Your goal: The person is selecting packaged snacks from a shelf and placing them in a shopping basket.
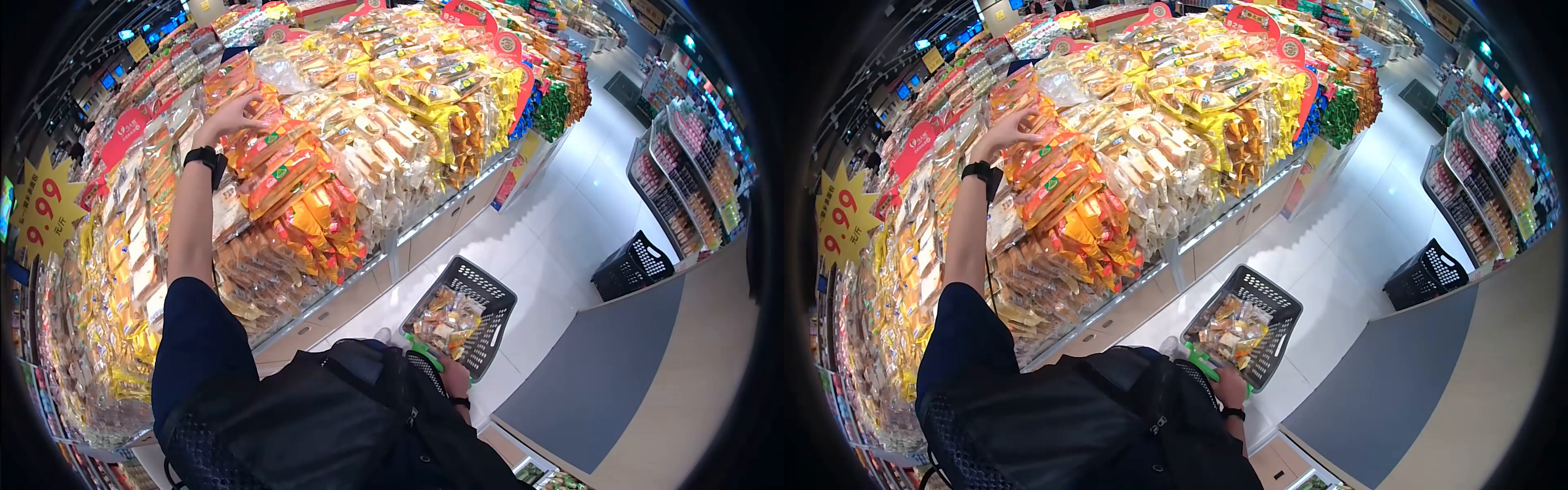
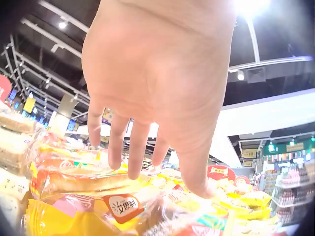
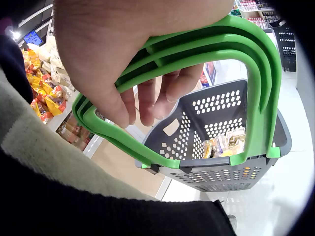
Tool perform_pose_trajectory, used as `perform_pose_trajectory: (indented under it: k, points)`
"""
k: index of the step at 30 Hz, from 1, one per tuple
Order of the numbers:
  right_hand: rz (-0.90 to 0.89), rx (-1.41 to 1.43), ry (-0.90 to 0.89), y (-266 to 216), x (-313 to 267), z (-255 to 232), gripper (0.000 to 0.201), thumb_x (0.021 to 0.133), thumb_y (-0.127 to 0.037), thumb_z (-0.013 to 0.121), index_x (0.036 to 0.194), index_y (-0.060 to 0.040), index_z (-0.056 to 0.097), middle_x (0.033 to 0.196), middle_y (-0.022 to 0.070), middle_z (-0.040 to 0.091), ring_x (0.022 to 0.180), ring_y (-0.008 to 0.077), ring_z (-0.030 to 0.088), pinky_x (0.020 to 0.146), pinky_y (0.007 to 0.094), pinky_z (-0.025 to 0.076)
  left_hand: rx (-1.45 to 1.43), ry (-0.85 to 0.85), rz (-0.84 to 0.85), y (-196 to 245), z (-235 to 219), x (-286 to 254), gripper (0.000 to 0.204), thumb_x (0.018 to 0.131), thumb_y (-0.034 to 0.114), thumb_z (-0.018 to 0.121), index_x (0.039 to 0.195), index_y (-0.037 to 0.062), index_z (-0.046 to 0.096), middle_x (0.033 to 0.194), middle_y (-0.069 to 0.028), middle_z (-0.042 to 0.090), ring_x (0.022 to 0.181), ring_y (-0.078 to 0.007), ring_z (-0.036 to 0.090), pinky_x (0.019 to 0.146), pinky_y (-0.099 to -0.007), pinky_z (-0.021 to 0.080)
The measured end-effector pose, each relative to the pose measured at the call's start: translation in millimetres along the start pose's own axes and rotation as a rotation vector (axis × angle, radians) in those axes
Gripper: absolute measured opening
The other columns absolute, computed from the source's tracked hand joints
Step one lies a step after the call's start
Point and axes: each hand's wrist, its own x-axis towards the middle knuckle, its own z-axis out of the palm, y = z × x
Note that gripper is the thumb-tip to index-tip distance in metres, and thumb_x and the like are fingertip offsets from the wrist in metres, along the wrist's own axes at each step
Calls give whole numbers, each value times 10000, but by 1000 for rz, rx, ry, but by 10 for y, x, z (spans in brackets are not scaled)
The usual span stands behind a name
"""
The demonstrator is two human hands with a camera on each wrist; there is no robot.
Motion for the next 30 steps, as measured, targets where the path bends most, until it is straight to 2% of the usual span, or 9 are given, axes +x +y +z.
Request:
perform_pose_trajectory:
  k: [3,5,8,14,21,23,25,27,30]
  points:
    - [-12,-10,19,36,67,88,261,796,-405,667,944,-209,755,816,117,701,770,345,685,671,476,534,103,146,-10,337,-43,-149,668,745,491,812,1239,97,598,1068,-106,673,969,-215,650,796,-370,524]
    - [-15,19,62,70,84,131,266,789,-410,678,950,-213,758,801,122,704,753,347,685,672,470,535,85,126,-29,461,30,-320,652,742,484,813,1227,98,609,1034,-86,681,947,-218,652,783,-368,528]
    - [-10,21,66,106,75,123,267,785,-407,678,953,-216,761,791,128,704,753,346,685,674,468,536,220,76,230,347,200,-451,633,745,394,818,1264,113,589,1124,-79,668,1051,-270,638,869,-381,509]
    - [-21,-12,43,238,58,244,261,789,-378,661,969,-210,747,905,120,707,813,337,682,700,461,535,243,71,204,242,299,-544,540,819,174,741,1320,123,546,1223,-121,630,1128,-320,595,951,-395,483]
    - [14,17,-102,234,60,51,260,806,-363,633,982,-201,736,900,116,705,851,349,676,758,467,533,261,66,136,501,438,-743,483,860,178,693,1316,125,542,1274,-121,595,1120,-320,592,936,-409,488]
    - [-8,22,-75,262,60,55,252,801,-345,644,969,-182,737,863,129,701,839,345,678,743,467,537,407,279,245,633,451,-835,433,866,215,682,1278,148,567,1219,-101,619,1073,-298,621,888,-421,516]
    - [-67,6,-20,250,54,19,231,790,-324,664,930,-157,740,849,141,696,824,342,679,724,462,542,448,587,383,1093,467,-1064,268,911,207,651,1161,111,639,1042,-100,678,974,-271,661,836,-375,530]
    - [-104,24,30,295,28,58,210,779,-310,677,888,-143,743,815,141,687,789,342,673,687,468,535,152,617,288,1758,554,-1418,245,901,134,676,1140,85,655,982,-111,707,848,-222,698,766,-321,540]
    - [-174,7,88,524,56,282,187,780,-324,677,823,-146,711,781,134,673,751,347,661,638,489,509,-202,724,499,2687,822,-2002,277,871,-11,663,1146,21,650,938,-118,719,744,-167,682,684,-260,524]
